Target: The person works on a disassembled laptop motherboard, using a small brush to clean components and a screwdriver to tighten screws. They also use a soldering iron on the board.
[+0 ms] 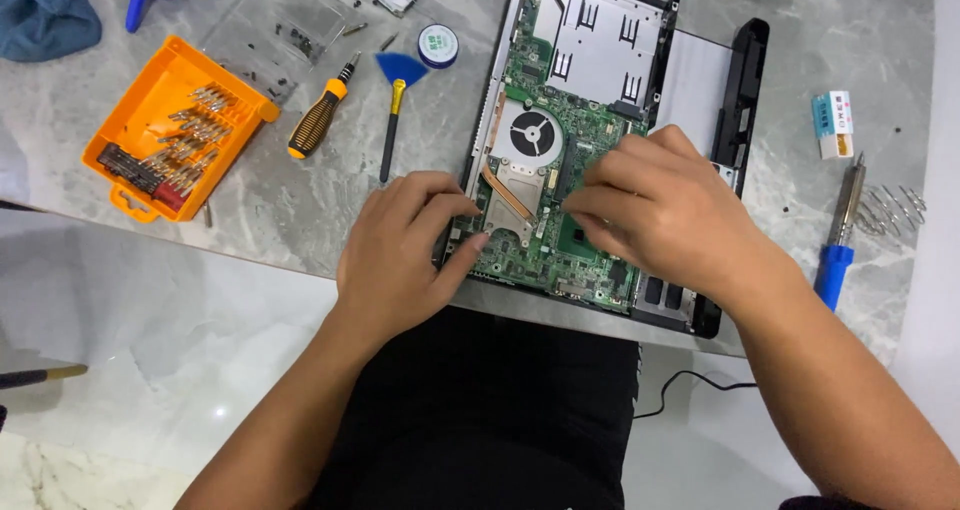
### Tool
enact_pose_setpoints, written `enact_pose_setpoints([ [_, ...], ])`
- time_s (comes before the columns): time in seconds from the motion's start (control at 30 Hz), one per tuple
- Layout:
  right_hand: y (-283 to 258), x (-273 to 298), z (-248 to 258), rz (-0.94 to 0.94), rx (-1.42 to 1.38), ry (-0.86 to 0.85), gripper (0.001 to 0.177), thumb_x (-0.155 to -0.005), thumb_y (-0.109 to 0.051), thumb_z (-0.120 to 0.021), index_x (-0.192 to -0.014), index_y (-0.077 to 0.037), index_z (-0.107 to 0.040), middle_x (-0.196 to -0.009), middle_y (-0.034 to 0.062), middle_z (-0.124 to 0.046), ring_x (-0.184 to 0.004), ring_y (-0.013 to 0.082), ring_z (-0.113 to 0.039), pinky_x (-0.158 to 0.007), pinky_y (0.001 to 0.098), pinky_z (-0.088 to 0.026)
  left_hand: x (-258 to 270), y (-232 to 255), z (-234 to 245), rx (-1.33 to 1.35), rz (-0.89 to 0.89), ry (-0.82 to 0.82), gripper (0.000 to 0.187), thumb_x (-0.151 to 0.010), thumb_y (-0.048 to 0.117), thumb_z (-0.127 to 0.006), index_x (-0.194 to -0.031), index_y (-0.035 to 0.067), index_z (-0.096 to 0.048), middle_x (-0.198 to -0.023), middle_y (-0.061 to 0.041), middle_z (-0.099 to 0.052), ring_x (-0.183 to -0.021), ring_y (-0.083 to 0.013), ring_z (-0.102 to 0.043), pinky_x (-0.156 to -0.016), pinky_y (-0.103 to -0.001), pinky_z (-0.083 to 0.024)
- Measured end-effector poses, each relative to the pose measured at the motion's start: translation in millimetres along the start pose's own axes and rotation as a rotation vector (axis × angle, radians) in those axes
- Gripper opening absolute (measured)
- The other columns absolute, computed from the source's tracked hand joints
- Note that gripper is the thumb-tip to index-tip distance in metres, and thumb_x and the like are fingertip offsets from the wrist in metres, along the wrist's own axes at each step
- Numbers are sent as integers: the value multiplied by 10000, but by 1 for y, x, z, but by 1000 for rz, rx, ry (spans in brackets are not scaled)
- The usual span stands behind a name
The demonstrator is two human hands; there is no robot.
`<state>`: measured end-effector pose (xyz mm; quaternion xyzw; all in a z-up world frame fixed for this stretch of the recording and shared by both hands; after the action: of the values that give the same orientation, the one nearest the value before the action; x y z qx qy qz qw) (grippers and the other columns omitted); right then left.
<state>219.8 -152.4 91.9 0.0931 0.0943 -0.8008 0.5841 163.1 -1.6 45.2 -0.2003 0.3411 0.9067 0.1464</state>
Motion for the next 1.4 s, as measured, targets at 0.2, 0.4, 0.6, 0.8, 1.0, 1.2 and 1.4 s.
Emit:
enact_pose_setpoints([
  [0.2,-5,-12,-1,77,23,-72,98,-851,-32,-728,-875,-96,-658,-837,5,-560,-739,191,-482,-640,318,-295,-1,3,4,-6,-22,33,177,-879,185,-660,-984,55,-603,-1010,-80,-562,-901,-240,-575,-710,-386,-471],
  [0.4,-15,-23,7,170,97,-82,181,-910,13,-643,-792,-108,-579,-730,8,-413,-655,175,-397,-627,296,-274,-2,4,5,4,-18,31,166,-885,184,-642,-977,52,-600,-1007,-79,-568,-920,-238,-577,-703,-378,-459],
  [0.6,-11,-24,-5,165,110,-189,266,-862,6,-638,-678,-126,-500,-708,-4,-379,-664,175,-377,-633,314,-276,-2,3,5,19,-12,34,165,-881,179,-647,-978,53,-601,-1007,-74,-574,-917,-231,-581,-718,-385,-469],
  [0.8,-21,-27,-9,191,320,-171,298,-860,-2,-607,-639,-183,-526,-688,-32,-432,-683,175,-417,-645,302,-329,-2,3,5,14,-9,35,173,-872,182,-654,-977,53,-606,-1007,-73,-577,-905,-238,-587,-709,-389,-466],
  [1.0,-31,-28,-6,222,310,-119,322,-936,6,-585,-664,-142,-497,-702,0,-434,-663,191,-405,-624,305,-314,-1,2,5,23,-14,38,169,-875,179,-642,-980,52,-601,-1014,-75,-572,-897,-238,-584,-707,-385,-465],
  [1.2,-34,-29,8,253,199,-30,284,-971,-3,-515,-708,-104,-480,-715,14,-399,-654,193,-360,-617,312,-278,0,2,5,6,-8,35,179,-879,192,-641,-990,55,-608,-1016,-72,-572,-910,-238,-588,-705,-388,-463],
  [1.4,-19,-28,17,161,160,-37,222,-901,-39,-700,-754,-98,-544,-715,12,-411,-688,192,-401,-622,311,-288,1,0,4,-11,-21,50,200,-888,209,-642,-1014,58,-604,-1037,-76,-570,-917,-244,-593,-701,-393,-477],
])
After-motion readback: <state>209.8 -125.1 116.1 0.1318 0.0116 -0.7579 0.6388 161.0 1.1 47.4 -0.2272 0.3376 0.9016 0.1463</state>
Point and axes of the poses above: each hand's wrist, its own x-axis away from the middle knuckle, its own z-axis out of the back of the hand, y = z × x, the point moved 8 cm from there along -x, towards the middle knuckle
